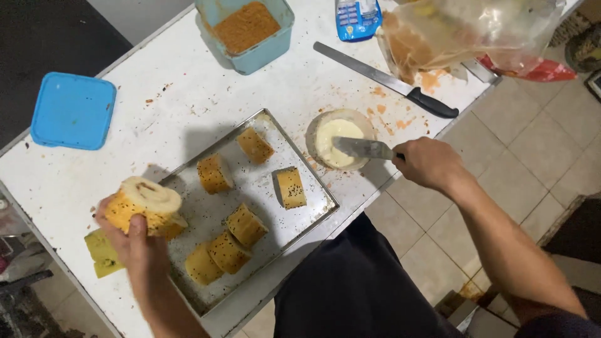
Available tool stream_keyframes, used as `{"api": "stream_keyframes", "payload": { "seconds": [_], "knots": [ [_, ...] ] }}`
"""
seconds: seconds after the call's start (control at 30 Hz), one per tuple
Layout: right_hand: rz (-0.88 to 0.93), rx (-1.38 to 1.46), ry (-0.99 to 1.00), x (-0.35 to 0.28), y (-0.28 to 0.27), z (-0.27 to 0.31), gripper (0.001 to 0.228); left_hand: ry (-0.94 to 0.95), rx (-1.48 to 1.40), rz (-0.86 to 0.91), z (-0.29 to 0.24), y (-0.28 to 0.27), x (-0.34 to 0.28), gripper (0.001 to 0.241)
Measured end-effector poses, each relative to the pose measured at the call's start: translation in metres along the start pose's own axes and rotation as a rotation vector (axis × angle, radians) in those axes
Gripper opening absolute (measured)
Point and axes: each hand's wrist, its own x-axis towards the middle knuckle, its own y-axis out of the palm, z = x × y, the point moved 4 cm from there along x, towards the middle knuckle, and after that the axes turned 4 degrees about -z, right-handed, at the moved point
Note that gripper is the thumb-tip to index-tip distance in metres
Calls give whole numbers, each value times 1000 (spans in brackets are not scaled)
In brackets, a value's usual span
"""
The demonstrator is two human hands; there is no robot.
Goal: Applying cream to small cake pieces with a spatula and then dipping them into a topping container.
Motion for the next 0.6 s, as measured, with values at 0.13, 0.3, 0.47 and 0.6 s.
{"api": "stream_keyframes", "payload": {
  "seconds": [0.13, 0.3, 0.47, 0.6],
  "knots": [
    [39, 1, -28, 9, -5, 5, 24, -429, -522, -90, 47, 35, -22, 57],
    [198, 161, -71, 36, 10, -9, 30, -615, -563, 131, 51, 114, -46, 59],
    [263, 786, -24, -2, 9, -34, 33, -603, -562, 177, 91, 157, -63, 54],
    [-62, 1150, -230, -42, 41, -41, 36, -743, -669, 259, 80, 211, -55, 56]
  ]
}}
